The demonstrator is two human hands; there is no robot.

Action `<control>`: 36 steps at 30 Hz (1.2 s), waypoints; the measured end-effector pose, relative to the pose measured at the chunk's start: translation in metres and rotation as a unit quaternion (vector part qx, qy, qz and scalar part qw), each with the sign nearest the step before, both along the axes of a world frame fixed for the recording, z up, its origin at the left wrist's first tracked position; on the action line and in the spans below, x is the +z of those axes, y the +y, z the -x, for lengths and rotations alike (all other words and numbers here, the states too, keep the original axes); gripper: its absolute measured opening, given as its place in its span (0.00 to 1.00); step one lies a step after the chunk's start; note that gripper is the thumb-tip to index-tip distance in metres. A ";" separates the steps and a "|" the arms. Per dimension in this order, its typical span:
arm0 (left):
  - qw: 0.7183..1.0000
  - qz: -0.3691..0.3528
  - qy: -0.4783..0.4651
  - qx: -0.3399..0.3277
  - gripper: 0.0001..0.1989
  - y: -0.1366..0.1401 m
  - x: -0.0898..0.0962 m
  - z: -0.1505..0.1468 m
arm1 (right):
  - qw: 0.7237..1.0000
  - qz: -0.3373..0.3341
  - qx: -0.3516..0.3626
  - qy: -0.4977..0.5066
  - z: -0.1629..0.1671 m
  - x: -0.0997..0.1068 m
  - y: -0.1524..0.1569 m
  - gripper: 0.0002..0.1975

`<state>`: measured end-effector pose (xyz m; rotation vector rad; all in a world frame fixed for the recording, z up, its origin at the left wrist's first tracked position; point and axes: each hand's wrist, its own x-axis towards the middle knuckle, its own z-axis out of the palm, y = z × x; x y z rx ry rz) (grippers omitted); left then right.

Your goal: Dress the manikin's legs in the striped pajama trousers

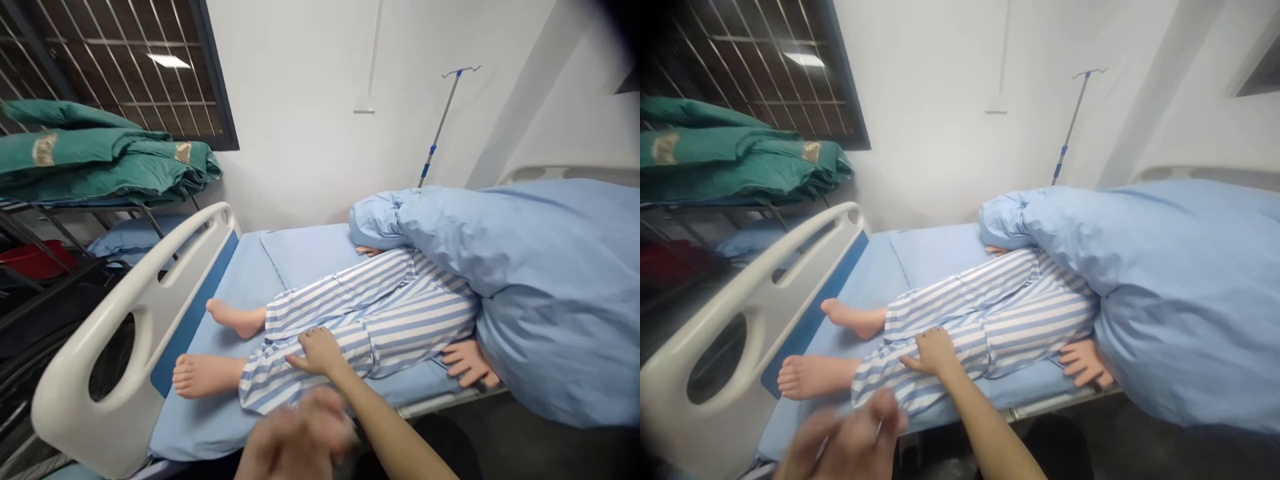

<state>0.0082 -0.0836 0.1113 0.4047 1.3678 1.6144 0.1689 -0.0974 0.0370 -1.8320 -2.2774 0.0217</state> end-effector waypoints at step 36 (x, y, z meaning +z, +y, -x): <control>0.747 0.334 0.554 0.152 0.18 0.062 -0.055 0.031 | 1.000 0.002 -0.019 -0.017 0.000 0.000 0.001 0.28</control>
